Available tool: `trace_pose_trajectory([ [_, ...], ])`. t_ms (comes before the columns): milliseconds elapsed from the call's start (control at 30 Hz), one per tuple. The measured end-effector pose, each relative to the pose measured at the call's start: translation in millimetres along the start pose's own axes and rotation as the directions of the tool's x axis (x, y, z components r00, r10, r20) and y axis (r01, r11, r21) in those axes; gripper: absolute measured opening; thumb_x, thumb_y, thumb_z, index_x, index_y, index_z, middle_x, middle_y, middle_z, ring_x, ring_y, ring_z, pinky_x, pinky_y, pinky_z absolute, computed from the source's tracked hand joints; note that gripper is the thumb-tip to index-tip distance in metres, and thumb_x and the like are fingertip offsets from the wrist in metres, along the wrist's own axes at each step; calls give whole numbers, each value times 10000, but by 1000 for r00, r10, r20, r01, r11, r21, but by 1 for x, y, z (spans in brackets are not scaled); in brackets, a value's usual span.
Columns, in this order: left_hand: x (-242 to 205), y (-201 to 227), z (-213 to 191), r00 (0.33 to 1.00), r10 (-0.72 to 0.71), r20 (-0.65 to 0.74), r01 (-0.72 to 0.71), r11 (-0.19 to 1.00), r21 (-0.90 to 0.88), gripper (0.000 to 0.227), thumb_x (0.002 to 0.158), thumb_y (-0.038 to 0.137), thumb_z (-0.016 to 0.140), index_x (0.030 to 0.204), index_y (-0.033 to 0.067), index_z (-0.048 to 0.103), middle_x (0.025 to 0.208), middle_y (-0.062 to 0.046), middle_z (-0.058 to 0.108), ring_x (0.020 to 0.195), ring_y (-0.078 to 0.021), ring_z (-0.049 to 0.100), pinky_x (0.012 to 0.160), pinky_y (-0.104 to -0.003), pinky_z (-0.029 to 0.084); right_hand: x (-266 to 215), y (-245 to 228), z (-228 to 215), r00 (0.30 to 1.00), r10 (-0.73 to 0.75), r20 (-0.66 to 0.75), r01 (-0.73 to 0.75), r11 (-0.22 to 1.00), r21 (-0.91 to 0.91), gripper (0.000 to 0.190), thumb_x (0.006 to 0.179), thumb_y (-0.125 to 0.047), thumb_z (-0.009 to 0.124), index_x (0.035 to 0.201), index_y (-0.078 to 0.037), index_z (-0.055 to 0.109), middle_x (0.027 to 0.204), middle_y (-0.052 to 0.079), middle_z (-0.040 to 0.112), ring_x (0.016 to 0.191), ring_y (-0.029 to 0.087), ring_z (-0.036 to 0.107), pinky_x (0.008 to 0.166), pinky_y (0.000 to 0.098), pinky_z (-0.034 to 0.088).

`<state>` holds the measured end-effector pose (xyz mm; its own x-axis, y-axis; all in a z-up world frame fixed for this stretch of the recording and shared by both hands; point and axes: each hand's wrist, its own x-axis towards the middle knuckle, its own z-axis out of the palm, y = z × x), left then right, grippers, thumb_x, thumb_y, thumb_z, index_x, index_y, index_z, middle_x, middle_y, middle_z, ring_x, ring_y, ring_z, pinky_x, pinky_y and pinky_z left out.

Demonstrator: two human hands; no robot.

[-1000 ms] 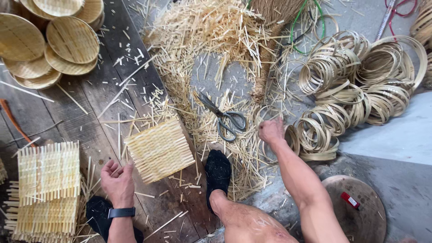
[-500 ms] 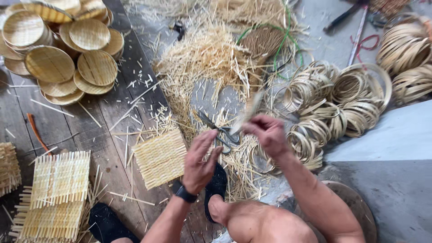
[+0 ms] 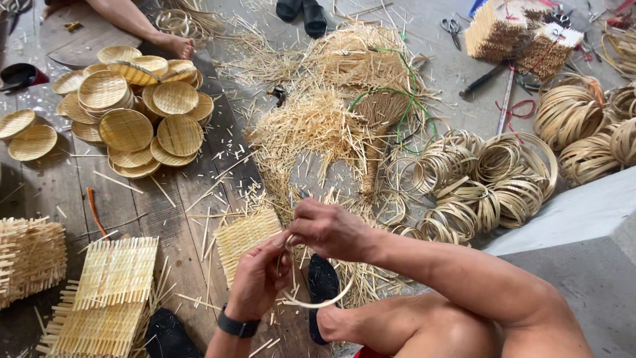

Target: The person weaves small, round bamboo bowls by hand. They place a pre-woven bamboo mat into a circular frame, use a wooden block to press the center, and trim the excess bamboo strips with shears. The finished bowls are stacked on the floor.

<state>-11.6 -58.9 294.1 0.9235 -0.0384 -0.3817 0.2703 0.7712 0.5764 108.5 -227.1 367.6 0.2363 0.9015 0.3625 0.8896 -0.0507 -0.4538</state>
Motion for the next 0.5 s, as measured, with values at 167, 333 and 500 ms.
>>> trace_pose_trajectory([
  [167,-3,28,-6,949,-317,8,314,943,107,715,933,806,362,606,188,508,447,67,403,312,-63,317,272,-226,237,21,-25,36,988,-152,7,151,979,-136,161,878,-154,758,837,-43,648,848,60,589,791,190,583,682,320,548],
  [333,-11,21,-15,944,-155,-292,210,963,167,734,906,812,315,542,183,414,428,49,331,325,-101,276,307,-282,221,32,-45,60,989,-138,-56,112,936,-333,105,818,-106,720,815,-53,629,806,54,576,779,186,579,671,326,550],
  [500,-3,8,-34,952,-40,-305,79,990,116,737,942,807,303,516,210,384,421,71,320,325,-78,250,302,-272,188,36,-34,84,990,-76,-116,37,951,-308,101,873,-112,746,879,-38,676,805,51,580,736,175,562,624,316,532],
])
